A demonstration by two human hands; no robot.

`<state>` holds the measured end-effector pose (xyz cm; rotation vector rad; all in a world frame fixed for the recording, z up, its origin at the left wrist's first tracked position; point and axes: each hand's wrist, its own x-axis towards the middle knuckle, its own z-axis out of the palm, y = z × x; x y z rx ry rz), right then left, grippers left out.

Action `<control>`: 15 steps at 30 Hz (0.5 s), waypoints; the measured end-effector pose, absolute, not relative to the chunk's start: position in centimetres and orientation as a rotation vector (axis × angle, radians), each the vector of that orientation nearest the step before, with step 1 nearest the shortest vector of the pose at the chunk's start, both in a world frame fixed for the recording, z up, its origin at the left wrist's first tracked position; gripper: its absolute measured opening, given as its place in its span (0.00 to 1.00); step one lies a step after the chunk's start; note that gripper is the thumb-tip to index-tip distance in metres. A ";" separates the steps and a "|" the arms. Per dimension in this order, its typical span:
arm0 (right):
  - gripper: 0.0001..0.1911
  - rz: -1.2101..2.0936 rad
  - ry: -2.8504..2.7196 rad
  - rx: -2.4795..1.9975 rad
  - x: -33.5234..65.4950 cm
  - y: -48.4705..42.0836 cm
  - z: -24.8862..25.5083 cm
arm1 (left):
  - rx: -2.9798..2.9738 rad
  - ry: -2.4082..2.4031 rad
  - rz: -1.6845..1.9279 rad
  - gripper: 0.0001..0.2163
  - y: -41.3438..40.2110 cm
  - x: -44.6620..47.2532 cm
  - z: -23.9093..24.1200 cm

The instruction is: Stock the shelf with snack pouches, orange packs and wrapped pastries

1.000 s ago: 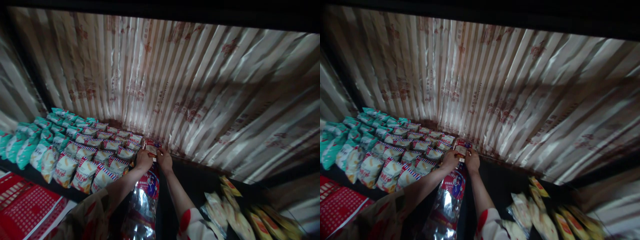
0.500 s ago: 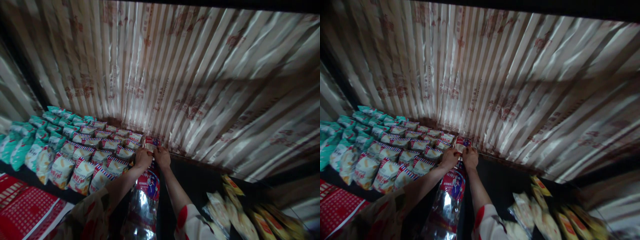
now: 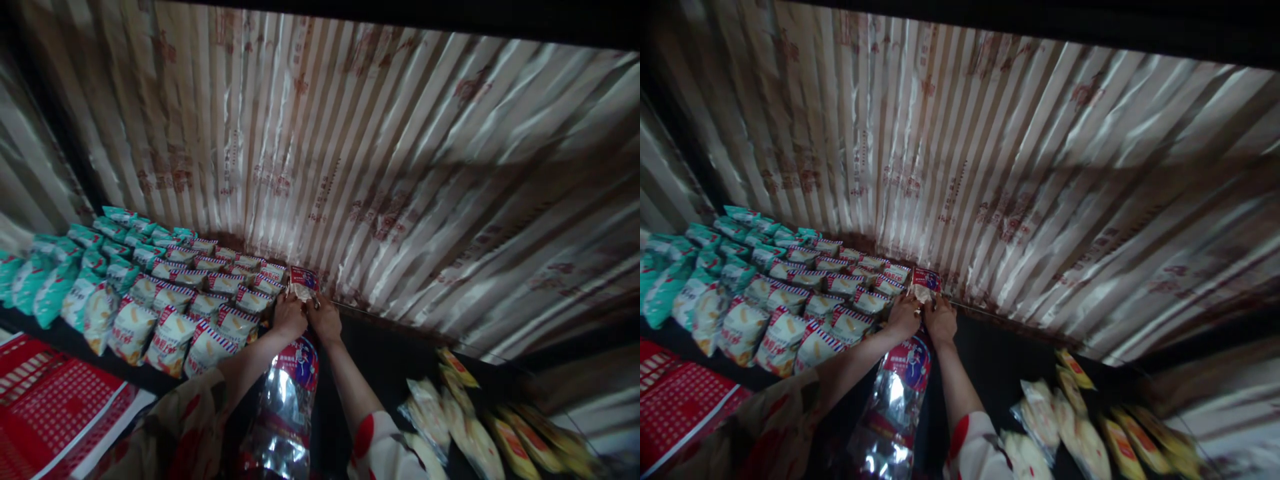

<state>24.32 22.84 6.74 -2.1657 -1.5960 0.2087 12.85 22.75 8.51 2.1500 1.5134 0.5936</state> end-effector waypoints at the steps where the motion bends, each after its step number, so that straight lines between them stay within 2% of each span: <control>1: 0.20 0.216 -1.601 -2.142 24.3 22.6 6.8 | 2.162 1.500 0.575 0.14 22.6 12.8 8.6; 15: 0.23 0.435 -1.507 -1.988 24.8 19.0 6.8 | 2.132 1.582 0.495 0.24 22.8 12.5 8.6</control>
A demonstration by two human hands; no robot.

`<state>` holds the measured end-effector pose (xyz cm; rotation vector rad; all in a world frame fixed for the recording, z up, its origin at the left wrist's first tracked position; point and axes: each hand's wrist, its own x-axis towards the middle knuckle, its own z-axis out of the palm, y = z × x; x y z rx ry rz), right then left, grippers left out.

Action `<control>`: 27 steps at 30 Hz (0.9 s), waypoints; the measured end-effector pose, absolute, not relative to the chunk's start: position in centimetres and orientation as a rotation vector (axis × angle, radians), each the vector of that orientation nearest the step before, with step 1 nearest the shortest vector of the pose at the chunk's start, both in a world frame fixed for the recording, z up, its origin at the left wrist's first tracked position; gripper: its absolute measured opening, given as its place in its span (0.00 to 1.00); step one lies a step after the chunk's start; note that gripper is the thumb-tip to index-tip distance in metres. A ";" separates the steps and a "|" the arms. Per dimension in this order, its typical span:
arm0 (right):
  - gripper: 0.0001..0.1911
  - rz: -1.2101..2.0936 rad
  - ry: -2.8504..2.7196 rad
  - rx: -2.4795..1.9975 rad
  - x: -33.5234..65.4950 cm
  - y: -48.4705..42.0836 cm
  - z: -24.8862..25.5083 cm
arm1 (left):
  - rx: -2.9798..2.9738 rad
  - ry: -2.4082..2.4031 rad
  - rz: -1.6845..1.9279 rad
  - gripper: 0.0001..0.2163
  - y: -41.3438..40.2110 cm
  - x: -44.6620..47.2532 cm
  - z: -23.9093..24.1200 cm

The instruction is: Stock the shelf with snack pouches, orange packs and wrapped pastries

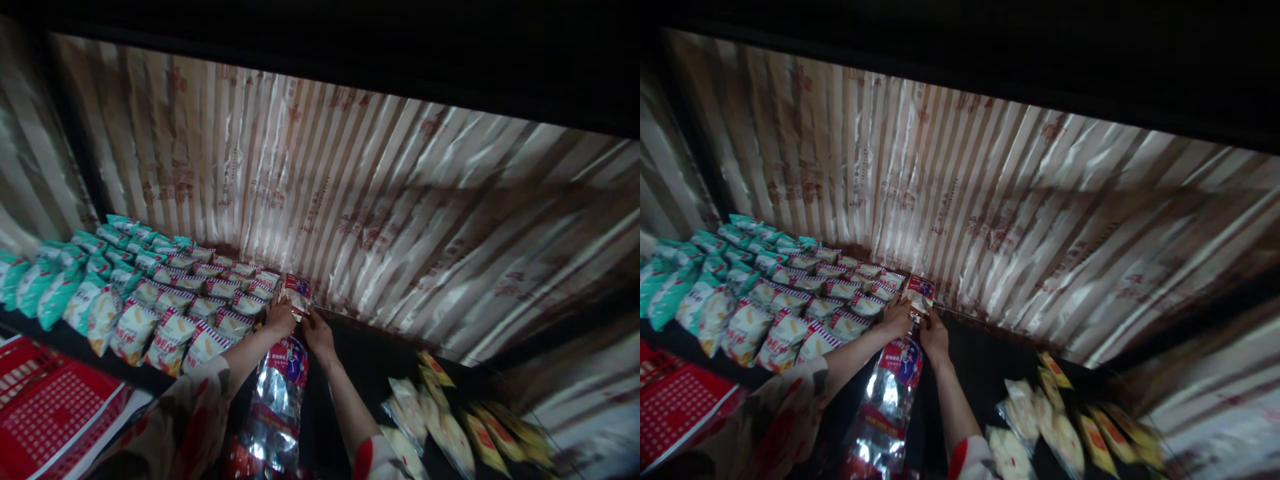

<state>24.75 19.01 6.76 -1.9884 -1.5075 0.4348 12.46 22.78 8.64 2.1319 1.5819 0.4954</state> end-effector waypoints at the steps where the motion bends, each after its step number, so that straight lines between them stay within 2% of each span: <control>1: 0.23 0.437 -1.501 -1.981 24.8 19.0 6.8 | 2.133 1.578 0.499 0.24 22.9 12.4 8.7; 7: 0.22 0.375 -1.417 -1.912 24.4 18.6 7.7 | 2.147 1.535 0.606 0.25 21.5 11.9 10.3; 9: 0.22 0.353 -1.343 -1.797 23.8 17.5 8.1 | 2.148 1.506 0.680 0.22 19.6 11.2 10.7; 13: 0.21 0.471 -1.075 -1.483 22.2 11.8 9.1 | 2.006 1.265 1.227 0.15 12.9 7.5 9.7; 15: 0.19 0.578 -1.015 -1.383 21.5 7.6 9.3 | 1.880 1.229 1.293 0.13 8.6 4.7 7.9; 17: 0.15 0.758 -1.083 -1.350 20.9 3.1 8.9 | 1.754 1.281 1.146 0.12 4.4 1.8 5.3; 23: 0.20 1.619 -1.445 -1.551 18.0 -4.3 2.5 | 1.470 1.583 0.352 0.13 -2.5 -3.1 -3.9; 26: 0.12 1.545 -1.832 -1.695 16.0 -4.0 -1.5 | 1.405 1.598 0.125 0.17 -1.8 -2.6 -6.6; 27: 0.12 1.497 -1.900 -1.771 15.5 -3.6 -2.5 | 1.395 1.588 0.093 0.17 -1.3 -2.1 -7.1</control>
